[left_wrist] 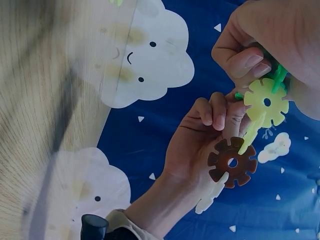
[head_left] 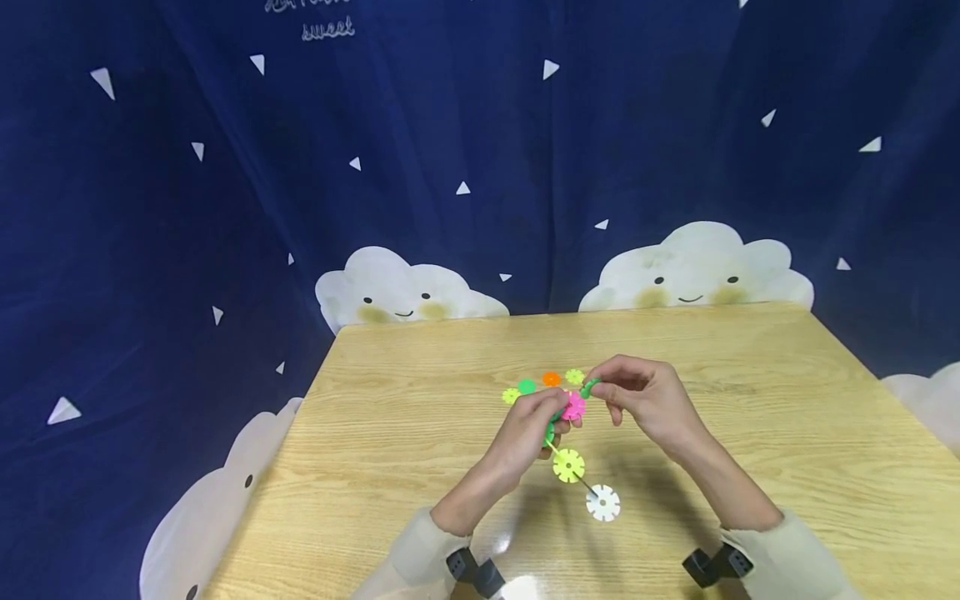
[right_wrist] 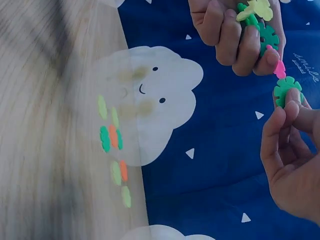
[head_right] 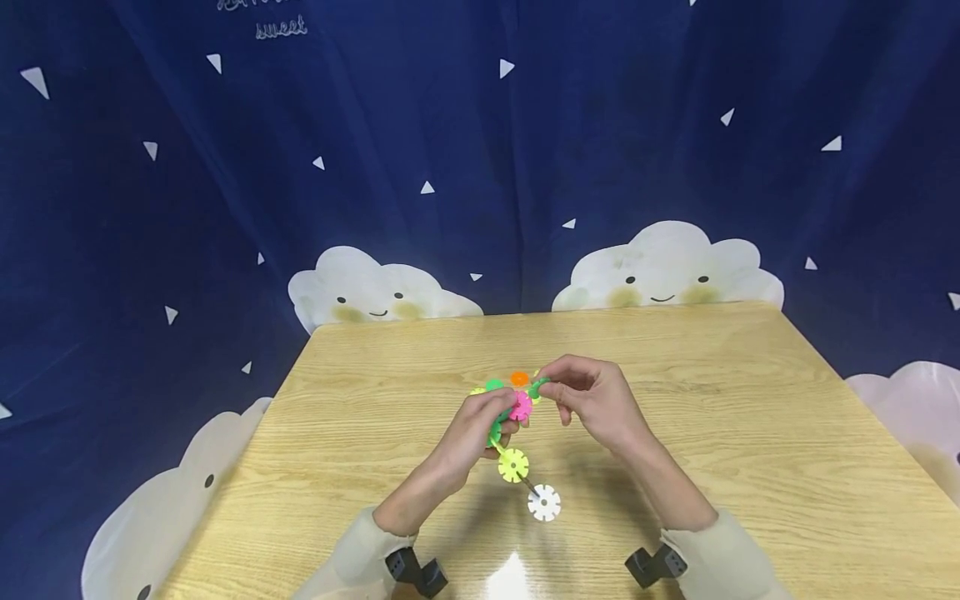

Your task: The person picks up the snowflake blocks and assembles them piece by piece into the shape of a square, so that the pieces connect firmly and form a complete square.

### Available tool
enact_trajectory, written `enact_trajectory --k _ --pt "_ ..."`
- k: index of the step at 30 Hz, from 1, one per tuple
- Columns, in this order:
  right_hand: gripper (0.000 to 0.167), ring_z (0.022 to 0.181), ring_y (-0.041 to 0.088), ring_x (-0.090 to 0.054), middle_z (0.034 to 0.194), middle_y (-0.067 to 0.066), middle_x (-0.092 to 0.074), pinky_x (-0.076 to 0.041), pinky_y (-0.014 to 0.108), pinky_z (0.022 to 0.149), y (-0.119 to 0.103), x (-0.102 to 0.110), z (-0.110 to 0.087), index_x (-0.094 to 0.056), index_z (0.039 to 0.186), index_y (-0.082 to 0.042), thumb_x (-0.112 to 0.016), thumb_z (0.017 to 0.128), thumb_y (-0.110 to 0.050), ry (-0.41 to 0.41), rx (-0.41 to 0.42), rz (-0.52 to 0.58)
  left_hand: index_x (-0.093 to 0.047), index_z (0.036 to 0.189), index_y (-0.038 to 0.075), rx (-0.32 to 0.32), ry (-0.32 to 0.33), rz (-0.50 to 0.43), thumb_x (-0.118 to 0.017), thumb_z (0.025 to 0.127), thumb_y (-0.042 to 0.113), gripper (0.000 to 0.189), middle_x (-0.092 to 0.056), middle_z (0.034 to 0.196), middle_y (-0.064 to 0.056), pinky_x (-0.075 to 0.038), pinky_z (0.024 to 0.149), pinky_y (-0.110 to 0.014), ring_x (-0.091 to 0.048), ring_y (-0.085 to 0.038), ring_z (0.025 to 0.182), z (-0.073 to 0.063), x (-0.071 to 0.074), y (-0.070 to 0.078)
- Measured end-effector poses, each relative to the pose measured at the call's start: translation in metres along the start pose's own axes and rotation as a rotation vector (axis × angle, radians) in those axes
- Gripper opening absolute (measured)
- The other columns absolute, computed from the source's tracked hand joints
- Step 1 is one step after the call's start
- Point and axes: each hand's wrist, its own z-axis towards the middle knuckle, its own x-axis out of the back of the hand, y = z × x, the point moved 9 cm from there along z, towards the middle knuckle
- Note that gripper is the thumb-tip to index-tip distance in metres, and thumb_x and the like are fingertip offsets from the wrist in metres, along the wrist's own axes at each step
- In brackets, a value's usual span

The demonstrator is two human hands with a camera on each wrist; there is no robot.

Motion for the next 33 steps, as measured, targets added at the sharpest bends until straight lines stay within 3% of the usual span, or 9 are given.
enact_trajectory --k 7,13,21,33 --pt "0.008 0.053 0.017 -0.056 0.085 0.009 -0.071 -0.039 0.028 0.044 -0.013 -0.003 -0.002 -0.078 0.098 -0.009 -0.078 0.091 -0.004 -0.016 0.049 -0.124 -0.062 0.087 0.005 -0.023 -0.008 0.03 -0.047 0.108 0.03 0.035 -0.051 0.076 0.002 -0.029 0.05 -0.021 -0.041 -0.013 0.064 -0.001 -0.001 0.002" --pt "0.011 0.054 0.015 -0.055 0.084 0.007 -0.071 -0.042 0.026 0.044 -0.02 -0.003 -0.003 -0.077 0.097 -0.01 -0.079 0.089 -0.003 0.018 0.077 -0.165 -0.056 0.081 0.009 -0.034 -0.02 0.043 -0.047 0.107 0.03 0.035 -0.049 0.074 0.003 -0.031 0.05 -0.021 -0.041 -0.013 0.063 -0.001 -0.004 0.003" --pt "0.017 0.053 0.015 -0.054 0.079 0.01 -0.07 -0.046 0.025 0.047 -0.031 -0.004 -0.004 -0.075 0.086 -0.012 -0.079 0.086 0.005 0.051 0.152 -0.173 -0.054 0.078 0.013 -0.052 -0.026 0.06 -0.044 0.107 0.03 0.035 -0.046 0.072 0.005 -0.032 0.053 -0.023 -0.04 -0.01 0.062 -0.001 -0.007 0.003" --pt "0.018 0.048 0.019 -0.052 0.069 0.0 -0.066 -0.039 0.025 0.042 -0.025 -0.007 -0.007 -0.073 0.081 -0.009 -0.08 0.084 0.007 0.083 0.131 -0.121 -0.05 0.076 0.013 -0.065 -0.047 0.008 -0.042 0.106 0.022 0.033 -0.043 0.071 0.005 -0.03 0.055 -0.018 -0.036 -0.009 0.062 -0.002 -0.01 0.003"
